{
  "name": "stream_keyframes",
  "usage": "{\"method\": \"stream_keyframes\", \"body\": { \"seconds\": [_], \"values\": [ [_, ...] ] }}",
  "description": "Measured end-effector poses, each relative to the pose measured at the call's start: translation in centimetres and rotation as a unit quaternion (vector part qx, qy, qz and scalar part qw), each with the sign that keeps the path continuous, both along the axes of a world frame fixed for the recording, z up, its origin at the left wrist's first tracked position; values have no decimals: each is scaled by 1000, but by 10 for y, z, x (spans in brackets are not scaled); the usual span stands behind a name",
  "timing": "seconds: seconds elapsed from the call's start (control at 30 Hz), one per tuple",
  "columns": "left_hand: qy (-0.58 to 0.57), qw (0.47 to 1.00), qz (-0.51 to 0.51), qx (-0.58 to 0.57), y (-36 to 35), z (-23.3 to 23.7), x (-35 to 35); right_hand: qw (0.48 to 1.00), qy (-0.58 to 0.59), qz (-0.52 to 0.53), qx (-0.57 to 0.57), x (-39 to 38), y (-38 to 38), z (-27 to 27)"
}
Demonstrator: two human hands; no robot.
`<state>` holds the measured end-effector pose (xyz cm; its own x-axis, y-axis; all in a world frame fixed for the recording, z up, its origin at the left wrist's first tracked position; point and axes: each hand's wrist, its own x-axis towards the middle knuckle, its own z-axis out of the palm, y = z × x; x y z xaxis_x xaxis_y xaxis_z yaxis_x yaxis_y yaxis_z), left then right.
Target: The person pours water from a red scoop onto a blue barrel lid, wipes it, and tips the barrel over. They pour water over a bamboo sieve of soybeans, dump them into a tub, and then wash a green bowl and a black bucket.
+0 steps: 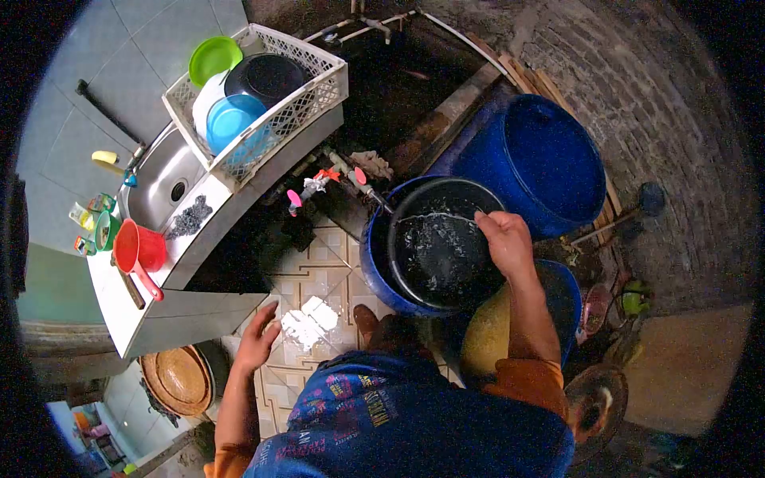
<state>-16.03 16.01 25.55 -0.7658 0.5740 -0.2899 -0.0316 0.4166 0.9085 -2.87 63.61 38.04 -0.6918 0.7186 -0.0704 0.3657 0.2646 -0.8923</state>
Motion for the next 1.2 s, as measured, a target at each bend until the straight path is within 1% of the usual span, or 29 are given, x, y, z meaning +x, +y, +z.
{"method": "stream_keyframes", "body": {
  "seconds": [0.03, 0.07, 0.1, 0.13, 0.17, 0.23, 0.3, 0.33, 0.37, 0.4, 0.43, 0.5, 0.53, 0.57, 0.63, 0.67, 0.7, 0.8, 0.83, 0.9, 0.93, 0.97, 1.0, 1.03, 1.1, 1.13, 1.17, 1.2],
  "values": [
    [1, 1000, 4, 3, 19, 23, -6, 999, 7, 37, 0, -3, -2, 10],
    [55, 998, -42, 0, 38, 50, -11, 999, 7, 42, 3, -7, -8, 24],
    [109, 990, -86, -3, 56, 72, -14, 997, -11, 73, 35, -12, -15, 39],
    [134, 986, -96, 16, 71, 88, -14, 992, -29, 106, 68, -17, -22, 51],
    [158, 981, -105, 34, 84, 102, -14, 990, -29, 115, 71, -23, -29, 60],
    [213, 969, -112, 62, 109, 127, -11, 979, -35, 185, 84, -35, -47, 74],
    [257, 954, -112, 109, 128, 147, -8, 970, -40, 226, 85, -49, -75, 91],
    [259, 956, -93, 107, 134, 151, -6, 959, -34, 261, 108, -56, -87, 95],
    [272, 948, -103, 128, 137, 155, -4, 945, -27, 299, 129, -63, -100, 98],
    [287, 940, -109, 146, 137, 158, -1, 924, -36, 337, 174, -71, -114, 103],
    [292, 944, -79, 134, 133, 163, 4, 913, -30, 368, 173, -79, -128, 101],
    [179, 975, -94, 93, 117, 169, 11, 888, -18, 424, 177, -91, -160, 93],
    [182, 978, -55, 81, 104, 167, 14, 882, -34, 444, 153, -98, -172, 84],
    [167, 982, -15, 84, 89, 160, 18, 864, -28, 481, 149, -105, -186, 74],
    [154, 981, 83, 85, 63, 137, 28, 851, 10, 506, 142, -117, -218, 46],
    [134, 981, 119, 78, 49, 129, 38, 851, 22, 515, 102, -121, -237, 29],
    [115, 979, 154, 73, 35, 122, 45, 845, 32, 523, 108, -125, -256, 15],
    [113, 963, 241, 29, -7, 92, 68, 798, 85, 582, 133, -133, -304, -37],
    [102, 960, 262, 10, -22, 82, 72, 793, 66, 592, 124, -133, -315, -57],
    [72, 944, 322, 7, -61, 73, 86, 852, 155, 494, 84, -121, -364, -95],
    [48, 932, 359, 3, -81, 68, 91, 875, 111, 467, 61, -120, -374, -126],
    [48, 922, 383, 1, -102, 62, 99, 904, 97, 405, 98, -122, -382, -175],
    [44, 917, 396, -6, -121, 54, 108, 907, -56, 382, -170, -112, -412, -172],
    [37, 912, 409, -13, -140, 46, 118, 825, -220, 319, -412, -98, -441, -167],
    [45, 888, 457, -22, -177, 32, 138, 679, -318, 410, -519, -99, -455, -247],
    [23, 877, 478, -40, -200, 26, 147, 734, -319, 396, -450, -90, -485, -249],
    [-1, 866, 496, -57, -222, 23, 160, 759, -314, 434, -371, -89, -509, -257],
    [-4, 847, 528, -67, -245, 21, 174, 752, -353, 440, -341, -89, -531, -263]
  ]
}}
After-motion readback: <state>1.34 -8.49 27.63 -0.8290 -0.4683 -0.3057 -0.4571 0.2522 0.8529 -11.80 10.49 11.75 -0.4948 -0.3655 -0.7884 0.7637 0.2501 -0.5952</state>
